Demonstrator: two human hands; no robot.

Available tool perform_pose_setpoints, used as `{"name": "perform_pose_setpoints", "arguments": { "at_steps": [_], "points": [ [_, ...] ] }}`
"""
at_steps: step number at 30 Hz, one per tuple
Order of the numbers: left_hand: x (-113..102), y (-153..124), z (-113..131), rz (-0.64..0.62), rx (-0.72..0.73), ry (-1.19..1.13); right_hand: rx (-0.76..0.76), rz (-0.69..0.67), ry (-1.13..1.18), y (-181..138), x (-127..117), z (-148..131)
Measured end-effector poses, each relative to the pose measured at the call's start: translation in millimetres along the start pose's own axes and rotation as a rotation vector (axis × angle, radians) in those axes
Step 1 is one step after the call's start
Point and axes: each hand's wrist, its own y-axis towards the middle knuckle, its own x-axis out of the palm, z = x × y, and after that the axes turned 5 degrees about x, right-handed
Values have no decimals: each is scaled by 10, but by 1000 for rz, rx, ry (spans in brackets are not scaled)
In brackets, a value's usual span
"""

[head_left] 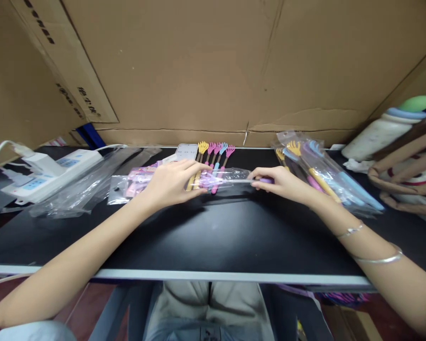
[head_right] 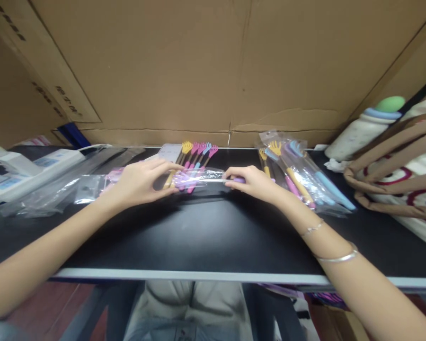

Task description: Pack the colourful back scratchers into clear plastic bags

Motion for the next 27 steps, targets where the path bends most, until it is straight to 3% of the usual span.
{"name": "perform_pose_setpoints", "arguments": {
  "at_steps": [7,27],
  "points": [
    [96,-13,12,-42,65,-28,-17,-46,9,12,73,8],
    [225,-24,60,7,153,-251,-12,18,78,-2,206,-77]
  ]
}}
